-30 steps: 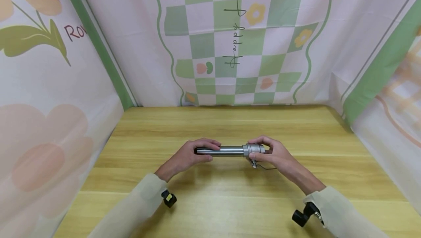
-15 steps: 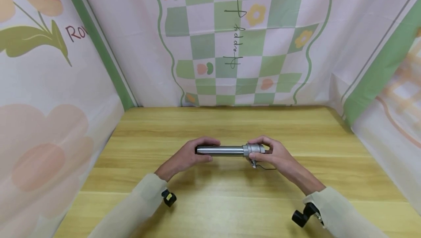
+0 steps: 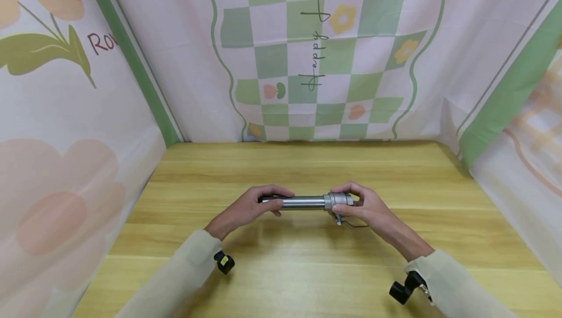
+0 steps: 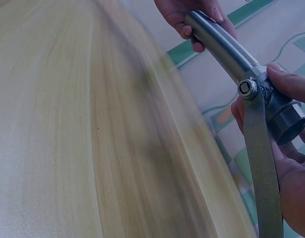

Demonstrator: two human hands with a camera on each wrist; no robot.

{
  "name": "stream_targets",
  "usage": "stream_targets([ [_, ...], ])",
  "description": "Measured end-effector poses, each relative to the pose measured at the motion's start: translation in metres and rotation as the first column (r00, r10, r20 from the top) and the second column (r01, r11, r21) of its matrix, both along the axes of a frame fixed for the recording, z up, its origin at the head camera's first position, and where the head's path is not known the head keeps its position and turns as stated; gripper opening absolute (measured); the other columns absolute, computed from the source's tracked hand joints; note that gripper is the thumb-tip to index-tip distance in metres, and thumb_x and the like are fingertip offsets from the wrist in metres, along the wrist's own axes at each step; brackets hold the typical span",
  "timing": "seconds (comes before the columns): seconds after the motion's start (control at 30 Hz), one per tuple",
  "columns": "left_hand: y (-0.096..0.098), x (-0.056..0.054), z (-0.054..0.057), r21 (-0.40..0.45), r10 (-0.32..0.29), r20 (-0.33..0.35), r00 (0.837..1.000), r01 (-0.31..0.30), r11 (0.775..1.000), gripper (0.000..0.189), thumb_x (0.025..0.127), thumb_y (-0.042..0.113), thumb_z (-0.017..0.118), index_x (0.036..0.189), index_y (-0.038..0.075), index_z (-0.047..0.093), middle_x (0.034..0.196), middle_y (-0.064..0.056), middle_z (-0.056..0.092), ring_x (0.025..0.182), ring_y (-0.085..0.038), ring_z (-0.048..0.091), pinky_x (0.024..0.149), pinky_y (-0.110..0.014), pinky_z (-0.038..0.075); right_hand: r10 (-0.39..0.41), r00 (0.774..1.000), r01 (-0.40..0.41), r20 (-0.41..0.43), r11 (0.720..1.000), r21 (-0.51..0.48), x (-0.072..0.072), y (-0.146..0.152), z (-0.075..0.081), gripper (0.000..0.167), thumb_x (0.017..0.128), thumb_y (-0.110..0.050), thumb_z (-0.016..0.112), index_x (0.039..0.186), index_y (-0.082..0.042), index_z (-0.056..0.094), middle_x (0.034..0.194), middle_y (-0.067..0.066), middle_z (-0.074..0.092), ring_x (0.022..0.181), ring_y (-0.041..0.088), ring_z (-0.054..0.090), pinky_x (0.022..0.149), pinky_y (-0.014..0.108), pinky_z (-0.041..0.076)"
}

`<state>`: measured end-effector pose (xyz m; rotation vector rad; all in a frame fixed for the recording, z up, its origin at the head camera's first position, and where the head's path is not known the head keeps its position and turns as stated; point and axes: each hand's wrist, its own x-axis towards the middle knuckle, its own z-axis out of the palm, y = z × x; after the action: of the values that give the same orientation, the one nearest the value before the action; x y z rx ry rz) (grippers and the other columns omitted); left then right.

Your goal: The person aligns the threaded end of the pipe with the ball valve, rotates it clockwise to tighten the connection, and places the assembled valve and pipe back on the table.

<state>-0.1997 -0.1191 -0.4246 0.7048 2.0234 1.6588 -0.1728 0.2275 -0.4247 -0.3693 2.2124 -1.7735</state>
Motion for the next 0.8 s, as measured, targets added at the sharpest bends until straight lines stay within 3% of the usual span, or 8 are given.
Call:
stream_targets([
  [0.07, -0.0003, -0.0003, -0.0001, 0.000, 0.000, 0.003, 1.000, 0.000, 1.000, 0.035, 0.111, 0.019, 0.065, 0.145, 0.012, 0.070, 0.146, -0.013, 0.068, 0.120, -0.056, 0.065, 0.104, -0.055, 0.061, 0.001, 1.000, -0.001, 0.000, 1.000, 0.001, -0.0003, 0.0002, -0.0003, 0.046, 0.103, -0.017, 0.078, 0.142, -0.002, 0.060, 0.134, 0.026, 0.057, 0.098, 0.024, 0.075, 0.084, 0.038, 0.065],
  [0.2, -0.0002, 0.0000, -0.0004, -0.021, 0.009, -0.012, 1.000, -0.010, 1.000, 0.034, 0.111, 0.021, 0.066, 0.144, 0.016, 0.071, 0.146, -0.011, 0.068, 0.118, -0.049, 0.069, 0.106, -0.055, 0.060, 0.005, 1.000, -0.005, -0.009, 1.000, -0.006, -0.0002, 0.0008, 0.0002, 0.045, 0.103, -0.017, 0.077, 0.142, 0.000, 0.060, 0.133, 0.027, 0.056, 0.098, 0.024, 0.075, 0.084, 0.038, 0.065],
  [0.43, 0.0013, -0.0004, -0.0017, -0.023, 0.013, -0.051, 0.999, -0.014, 1.000, 0.035, 0.108, 0.017, 0.070, 0.142, 0.016, 0.074, 0.151, -0.004, 0.067, 0.124, -0.024, 0.068, 0.103, -0.037, 0.062, 0.010, 1.000, -0.010, -0.017, 1.000, -0.007, -0.0002, 0.0015, 0.0005, 0.045, 0.103, -0.017, 0.077, 0.142, 0.001, 0.060, 0.135, 0.029, 0.056, 0.099, 0.023, 0.074, 0.084, 0.037, 0.065],
  [0.53, 0.0016, -0.0006, -0.0018, -0.027, 0.017, -0.068, 0.998, -0.019, 0.999, 0.034, 0.107, 0.017, 0.072, 0.141, 0.017, 0.075, 0.152, -0.002, 0.068, 0.127, -0.018, 0.066, 0.102, -0.031, 0.060, 0.009, 1.000, -0.009, -0.016, 1.000, -0.006, -0.0002, 0.0014, 0.0008, 0.045, 0.103, -0.017, 0.077, 0.142, 0.000, 0.060, 0.136, 0.029, 0.055, 0.100, 0.022, 0.074, 0.084, 0.037, 0.065],
  [0.8, 0.0028, -0.0003, -0.0016, -0.004, 0.001, -0.100, 0.995, -0.001, 1.000, 0.031, 0.107, 0.014, 0.071, 0.137, 0.012, 0.076, 0.153, -0.003, 0.066, 0.141, -0.023, 0.061, 0.104, -0.028, 0.057, 0.002, 1.000, -0.003, -0.015, 1.000, -0.003, -0.0015, 0.0023, 0.0000, 0.045, 0.103, -0.016, 0.077, 0.142, 0.000, 0.060, 0.135, 0.027, 0.056, 0.099, 0.023, 0.075, 0.084, 0.037, 0.065],
])
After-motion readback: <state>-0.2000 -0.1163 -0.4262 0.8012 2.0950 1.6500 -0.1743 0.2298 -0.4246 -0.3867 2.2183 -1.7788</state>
